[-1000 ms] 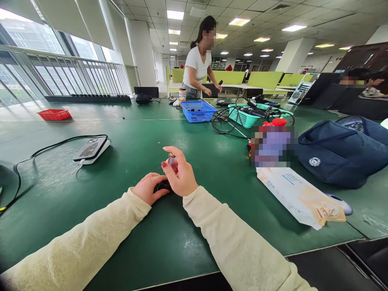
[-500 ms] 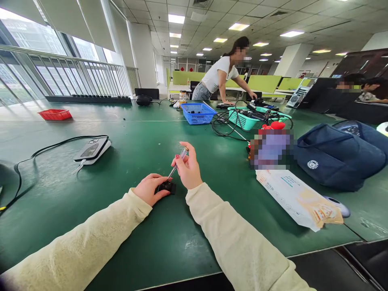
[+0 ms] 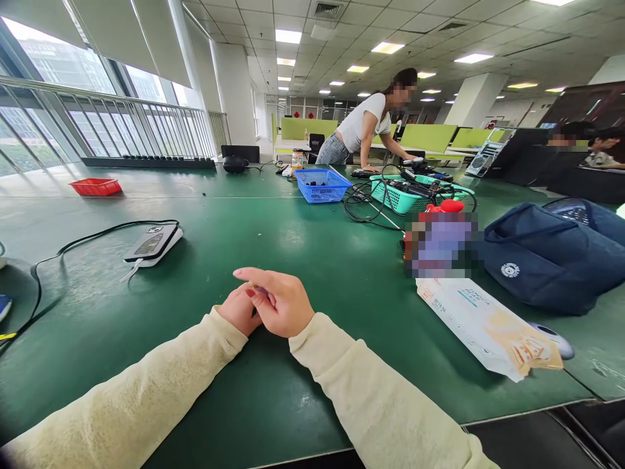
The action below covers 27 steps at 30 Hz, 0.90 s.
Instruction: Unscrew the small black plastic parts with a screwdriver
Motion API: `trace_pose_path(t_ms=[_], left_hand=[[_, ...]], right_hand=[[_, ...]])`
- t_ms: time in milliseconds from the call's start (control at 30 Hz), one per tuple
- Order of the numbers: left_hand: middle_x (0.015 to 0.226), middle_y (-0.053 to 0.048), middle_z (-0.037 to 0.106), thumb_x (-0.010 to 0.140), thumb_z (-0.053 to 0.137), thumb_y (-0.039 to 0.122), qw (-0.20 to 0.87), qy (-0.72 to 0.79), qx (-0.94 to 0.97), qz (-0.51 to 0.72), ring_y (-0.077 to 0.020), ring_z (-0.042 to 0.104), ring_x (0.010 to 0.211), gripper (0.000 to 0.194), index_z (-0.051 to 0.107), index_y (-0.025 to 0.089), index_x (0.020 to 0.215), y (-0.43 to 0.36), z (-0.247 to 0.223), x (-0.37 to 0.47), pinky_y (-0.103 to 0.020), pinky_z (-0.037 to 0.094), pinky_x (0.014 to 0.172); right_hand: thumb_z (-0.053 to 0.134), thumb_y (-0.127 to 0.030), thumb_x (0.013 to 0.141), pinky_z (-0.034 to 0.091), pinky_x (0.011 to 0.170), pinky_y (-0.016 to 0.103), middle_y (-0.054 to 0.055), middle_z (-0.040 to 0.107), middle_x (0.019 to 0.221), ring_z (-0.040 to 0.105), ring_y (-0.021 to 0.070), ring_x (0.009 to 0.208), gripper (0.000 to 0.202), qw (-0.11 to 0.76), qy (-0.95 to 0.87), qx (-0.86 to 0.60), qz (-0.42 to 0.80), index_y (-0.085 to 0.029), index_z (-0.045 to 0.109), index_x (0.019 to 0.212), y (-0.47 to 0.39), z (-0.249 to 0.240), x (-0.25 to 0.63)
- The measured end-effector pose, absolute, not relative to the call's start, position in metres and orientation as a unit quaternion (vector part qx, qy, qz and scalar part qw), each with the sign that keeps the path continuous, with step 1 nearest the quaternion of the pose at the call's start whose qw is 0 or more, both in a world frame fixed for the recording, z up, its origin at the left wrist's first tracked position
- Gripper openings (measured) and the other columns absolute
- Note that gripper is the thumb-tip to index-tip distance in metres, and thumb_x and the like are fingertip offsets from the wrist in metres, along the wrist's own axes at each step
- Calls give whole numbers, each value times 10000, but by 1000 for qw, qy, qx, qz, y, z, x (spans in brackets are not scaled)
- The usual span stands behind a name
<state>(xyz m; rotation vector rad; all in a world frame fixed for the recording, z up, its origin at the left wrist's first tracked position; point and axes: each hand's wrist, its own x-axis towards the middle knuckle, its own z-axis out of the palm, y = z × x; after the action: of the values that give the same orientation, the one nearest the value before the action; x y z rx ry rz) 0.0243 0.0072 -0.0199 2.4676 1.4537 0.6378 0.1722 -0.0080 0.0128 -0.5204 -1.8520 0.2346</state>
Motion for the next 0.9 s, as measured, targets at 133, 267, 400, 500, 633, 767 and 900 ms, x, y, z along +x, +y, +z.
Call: trace_pose_path(t_ms=[133, 267, 400, 500, 633, 767, 900], left_hand=[[1184, -109, 731, 825, 716, 309, 123, 508, 842, 138, -315, 596, 1241, 425, 701, 217, 1240, 5, -9, 24, -470, 483, 1075], [1240, -110, 713, 845, 713, 316, 128, 524, 834, 118, -299, 560, 1300, 479, 667, 226, 1314, 2, -2, 26, -457, 449, 1121], [1259, -113, 706, 855, 711, 316, 132, 530, 830, 109, -295, 546, 1317, 489, 657, 229, 1333, 1, -1, 27, -455, 436, 1136], [1250, -113, 710, 853, 711, 318, 134, 529, 830, 114, -300, 539, 1324, 488, 657, 230, 1330, 0, -2, 26, -469, 433, 1137], [1221, -99, 723, 839, 718, 313, 136, 517, 834, 138, -301, 560, 1294, 483, 659, 240, 1314, 1, -4, 25, -484, 452, 1118], [1239, -104, 711, 833, 719, 314, 140, 518, 831, 146, -305, 564, 1282, 485, 657, 237, 1308, 1, -5, 25, -487, 458, 1110], [1213, -95, 716, 826, 726, 327, 145, 513, 830, 162, -294, 578, 1262, 438, 679, 249, 1255, 2, -6, 24, -476, 466, 1100]], right_hand=[[513, -298, 980, 543, 601, 282, -17, 623, 763, 609, 127, 626, 328, 622, -699, -287, 205, -261, 516, 1306, 2, 8, 179], [518, -391, 987, 499, 539, 276, -40, 597, 704, 572, 122, 557, 382, 637, -643, -321, 278, -266, 443, 1341, 11, 6, 183], [527, -469, 977, 417, 466, 242, -41, 606, 715, 502, 99, 503, 429, 636, -634, -322, 300, -266, 422, 1340, 10, 7, 183], [513, -490, 980, 383, 440, 234, -35, 612, 738, 476, 90, 490, 441, 632, -641, -315, 300, -266, 413, 1346, 8, 7, 182], [500, -470, 988, 402, 471, 249, -37, 619, 739, 481, 92, 493, 437, 632, -641, -324, 292, -258, 393, 1355, 10, 7, 183], [501, -457, 985, 411, 494, 261, -43, 622, 724, 498, 102, 504, 443, 639, -620, -345, 297, -250, 380, 1358, 14, 6, 185], [510, -444, 982, 403, 494, 262, -44, 639, 721, 492, 100, 493, 459, 642, -609, -355, 301, -241, 371, 1370, 15, 5, 185]])
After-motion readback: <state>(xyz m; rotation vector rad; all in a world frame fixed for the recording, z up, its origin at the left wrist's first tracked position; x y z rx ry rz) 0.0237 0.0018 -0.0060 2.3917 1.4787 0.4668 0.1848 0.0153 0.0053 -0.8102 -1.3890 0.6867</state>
